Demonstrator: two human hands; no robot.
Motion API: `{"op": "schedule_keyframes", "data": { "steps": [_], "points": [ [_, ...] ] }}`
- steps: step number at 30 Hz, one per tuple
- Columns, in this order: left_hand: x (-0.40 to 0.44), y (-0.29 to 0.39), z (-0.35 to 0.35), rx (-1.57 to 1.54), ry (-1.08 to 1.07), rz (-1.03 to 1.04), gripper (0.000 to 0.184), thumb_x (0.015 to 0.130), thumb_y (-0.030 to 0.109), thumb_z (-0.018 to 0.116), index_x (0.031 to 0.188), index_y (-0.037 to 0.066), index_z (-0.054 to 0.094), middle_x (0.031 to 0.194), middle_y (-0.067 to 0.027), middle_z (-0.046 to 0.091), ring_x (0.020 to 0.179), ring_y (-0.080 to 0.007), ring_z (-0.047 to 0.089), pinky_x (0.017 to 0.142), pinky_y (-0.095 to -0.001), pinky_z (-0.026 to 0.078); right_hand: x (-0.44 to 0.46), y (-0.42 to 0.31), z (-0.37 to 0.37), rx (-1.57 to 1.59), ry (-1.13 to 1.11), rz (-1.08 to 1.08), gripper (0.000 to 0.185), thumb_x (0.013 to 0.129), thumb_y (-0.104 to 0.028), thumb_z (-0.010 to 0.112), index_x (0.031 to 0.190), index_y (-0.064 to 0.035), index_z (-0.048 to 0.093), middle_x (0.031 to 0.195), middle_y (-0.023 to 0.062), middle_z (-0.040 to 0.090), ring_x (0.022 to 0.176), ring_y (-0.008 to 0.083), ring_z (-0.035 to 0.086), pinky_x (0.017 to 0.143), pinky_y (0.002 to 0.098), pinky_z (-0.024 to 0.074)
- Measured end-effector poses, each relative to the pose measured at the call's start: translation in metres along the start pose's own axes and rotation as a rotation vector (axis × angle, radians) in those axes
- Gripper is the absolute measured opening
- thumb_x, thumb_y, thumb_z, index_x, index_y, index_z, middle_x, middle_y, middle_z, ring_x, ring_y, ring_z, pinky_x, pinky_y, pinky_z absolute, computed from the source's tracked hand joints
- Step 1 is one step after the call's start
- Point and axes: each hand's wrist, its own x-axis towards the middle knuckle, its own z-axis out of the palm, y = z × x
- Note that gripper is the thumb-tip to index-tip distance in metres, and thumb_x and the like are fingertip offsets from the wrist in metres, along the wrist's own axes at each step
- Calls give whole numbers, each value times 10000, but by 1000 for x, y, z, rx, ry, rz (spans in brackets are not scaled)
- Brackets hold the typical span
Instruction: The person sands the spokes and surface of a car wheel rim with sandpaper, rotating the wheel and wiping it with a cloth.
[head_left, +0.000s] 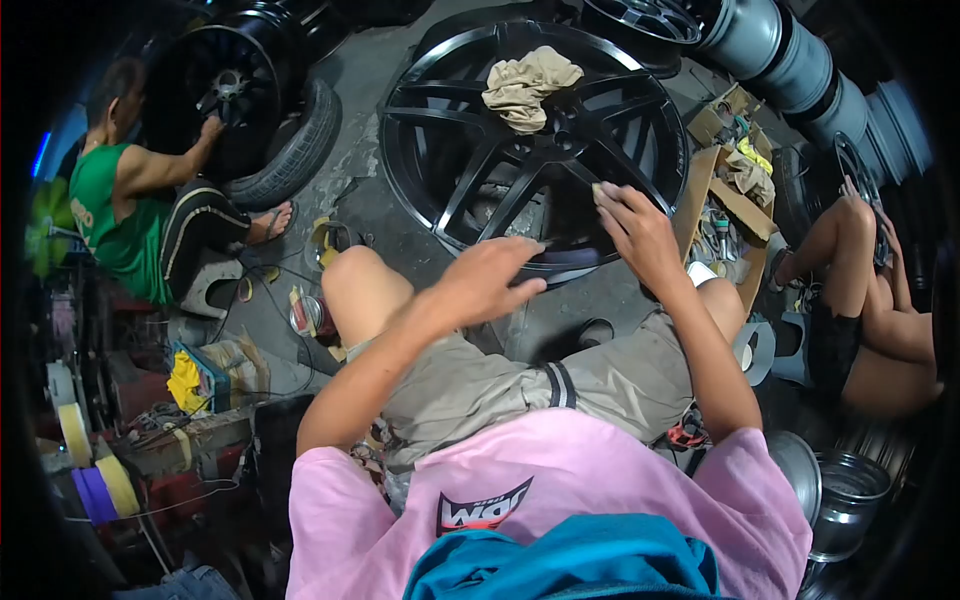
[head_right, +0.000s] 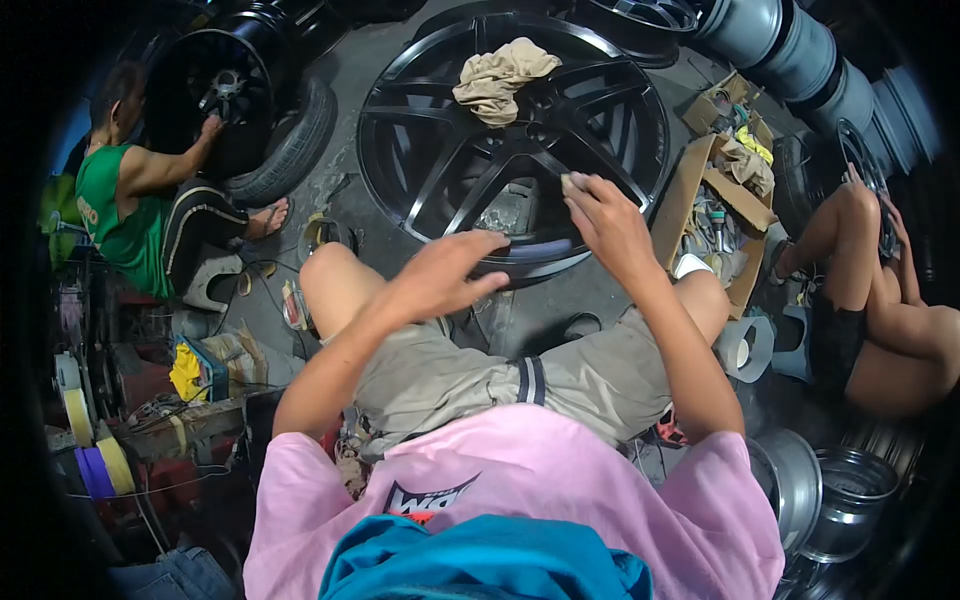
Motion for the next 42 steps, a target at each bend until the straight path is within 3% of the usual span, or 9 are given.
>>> {"op": "schedule_keyframes", "data": {
  "steps": [5, 11, 17, 19, 21, 25, 29, 34, 42],
  "points": [
    [18, -22, -86, -263, 100, -242, 361, 1048, 333, 720, 1037, -20, 794, 858, -67, 775, 831, -105, 680, 793, -309, 555, -5, -5, -47, 51, -104, 183, 194, 981, -123, 716, 1107, -2, 801, 1094, 148, 751, 978, 366, 731, 879, 444, 588],
    [21, -177, -130, -54, 601, -569, 487, 1026, 449, 724, 918, -26, 739, 824, -164, 765, 747, -205, 744, 707, -366, 548, 43, 48, -60, 104, 92, 269, 221, 1019, -177, 694, 1074, 25, 765, 937, 223, 728, 896, 417, 727, 804, 442, 555],
    [-10, -218, -81, 111, 536, -720, 692, 1036, 615, 621, 806, -34, 688, 753, -218, 737, 747, -394, 742, 770, -481, 547, 75, 135, -6, 69, 191, 481, 317, 1054, -303, 635, 1038, -7, 748, 975, 271, 736, 944, 484, 715, 810, 505, 546],
    [-4, -189, -84, -29, 443, -806, 754, 1054, 646, 572, 774, -46, 676, 757, -239, 717, 786, -375, 743, 784, -478, 544, 70, 121, 20, 169, 153, 439, 314, 1060, -296, 614, 989, -1, 697, 965, 293, 716, 974, 538, 683, 799, 561, 536],
    [-5, -172, -78, -122, 467, -801, 754, 1064, 654, 579, 773, -34, 681, 669, -110, 645, 611, -173, 650, 578, -347, 492, 71, 104, 40, 150, 75, 462, 298, 1065, -282, 606, 1036, 4, 685, 970, 305, 715, 967, 542, 690, 822, 585, 536],
    [5, -191, -47, -157, 629, -878, 783, 1077, 658, 541, 842, -72, 698, 717, -78, 637, 708, -164, 616, 652, -375, 475, 78, 103, 33, 422, -145, 768, 384, 1110, -341, 570, 1088, 39, 622, 906, 274, 734, 905, 429, 785, 731, 490, 626],
    [13, -175, -39, -257, 762, -894, 828, 1095, 637, 489, 898, -143, 682, 756, -225, 639, 792, -303, 604, 831, -490, 478, 75, 109, 34, 473, -174, 797, 480, 1114, -402, 562, 1148, 75, 597, 978, 246, 725, 871, 379, 808, 665, 442, 649],
    [17, -172, -42, -215, 783, -903, 839, 1091, 628, 502, 878, -161, 688, 754, -255, 657, 771, -323, 623, 798, -503, 480, 74, 94, 41, 221, -202, 798, 457, 1147, -408, 420, 1340, -16, 555, 1232, 397, 687, 1220, 622, 602, 1059, 666, 466],
    [39, -230, -67, -176, 753, -791, 827, 1064, 626, 569, 849, -161, 701, 781, -330, 682, 786, -365, 684, 805, -522, 504, 50, 72, 61, 289, -81, 790, 412, 1149, -379, 468, 1232, 18, 539, 1082, 391, 714, 1050, 587, 694, 931, 612, 537]
  ]
}}
